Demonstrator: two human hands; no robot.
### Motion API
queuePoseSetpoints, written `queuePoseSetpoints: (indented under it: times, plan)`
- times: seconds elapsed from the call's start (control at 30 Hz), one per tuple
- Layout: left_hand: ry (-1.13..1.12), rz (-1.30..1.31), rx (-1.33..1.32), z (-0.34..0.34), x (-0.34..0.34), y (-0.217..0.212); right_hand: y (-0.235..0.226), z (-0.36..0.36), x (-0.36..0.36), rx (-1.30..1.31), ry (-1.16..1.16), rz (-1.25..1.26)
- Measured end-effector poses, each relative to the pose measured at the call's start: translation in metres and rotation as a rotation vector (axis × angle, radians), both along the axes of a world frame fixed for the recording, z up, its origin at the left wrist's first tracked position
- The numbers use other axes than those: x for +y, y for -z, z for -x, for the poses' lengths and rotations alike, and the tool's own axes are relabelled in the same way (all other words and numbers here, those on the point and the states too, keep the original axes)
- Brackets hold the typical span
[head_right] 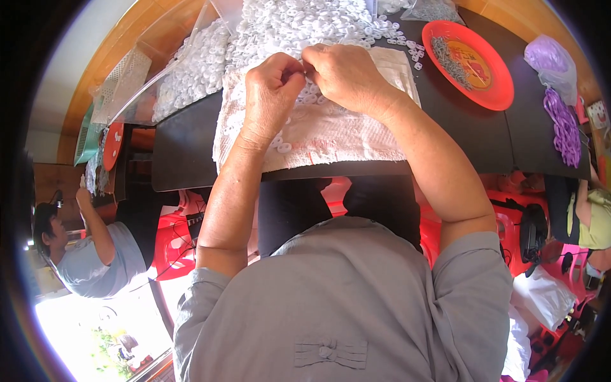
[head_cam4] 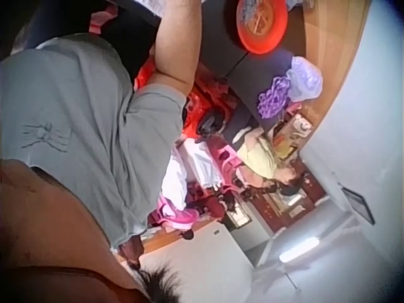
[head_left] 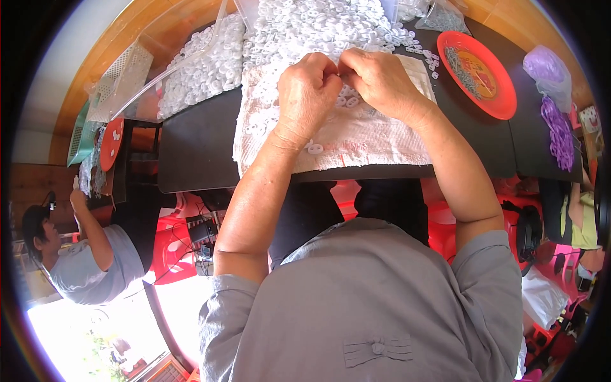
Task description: Assembling small white plastic rings or components by hand.
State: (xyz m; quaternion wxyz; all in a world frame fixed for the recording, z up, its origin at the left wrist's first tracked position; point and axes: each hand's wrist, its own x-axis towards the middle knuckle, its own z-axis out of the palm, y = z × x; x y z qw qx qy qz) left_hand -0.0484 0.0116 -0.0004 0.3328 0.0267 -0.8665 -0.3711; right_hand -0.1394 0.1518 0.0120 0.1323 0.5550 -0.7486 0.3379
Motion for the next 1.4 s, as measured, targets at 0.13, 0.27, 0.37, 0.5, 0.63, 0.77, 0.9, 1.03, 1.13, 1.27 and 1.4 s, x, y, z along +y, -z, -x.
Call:
queuePoseSetpoints:
  times: [0.13,0.27,0.37,0.5,0.63,0.77,0.9,1.03,1.13,1.27,1.4]
  plan:
    - [0.002,0.015,0.004,0.001,0.0,0.0,0.001,0.001,-0.001,0.011,0.001,0.0]
    - [-0.002,0.015,-0.003,0.001,0.0,0.0,0.003,0.002,0.0,0.034,0.002,0.002]
    - [-0.001,0.009,-0.012,0.0,0.0,0.001,0.002,0.001,0.0,0.035,-0.001,0.007]
    - [0.003,-0.004,-0.008,0.0,0.001,0.0,0.003,0.002,0.0,0.022,0.0,0.001]
    - [0.001,-0.024,-0.014,0.0,0.0,0.0,0.001,0.002,0.001,-0.007,0.001,0.009]
    - [0.013,-0.075,-0.015,0.0,0.0,-0.001,-0.004,0.005,0.002,-0.185,-0.019,0.027]
    - [0.046,-0.192,-0.053,-0.001,0.0,-0.002,-0.007,0.006,0.003,-0.444,-0.065,0.084]
    - [0.076,-0.244,-0.025,-0.003,0.003,-0.005,-0.015,0.003,0.006,-0.589,-0.063,0.05]
    - [0.091,-0.286,-0.017,-0.005,0.005,-0.007,-0.014,0.005,0.006,-0.752,-0.085,0.08]
    - [0.114,-0.403,-0.053,-0.007,0.007,-0.013,-0.015,0.006,0.007,-0.776,-0.104,0.095]
    - [0.105,-0.438,-0.07,-0.009,0.005,-0.016,-0.018,0.003,0.008,-0.75,-0.099,0.064]
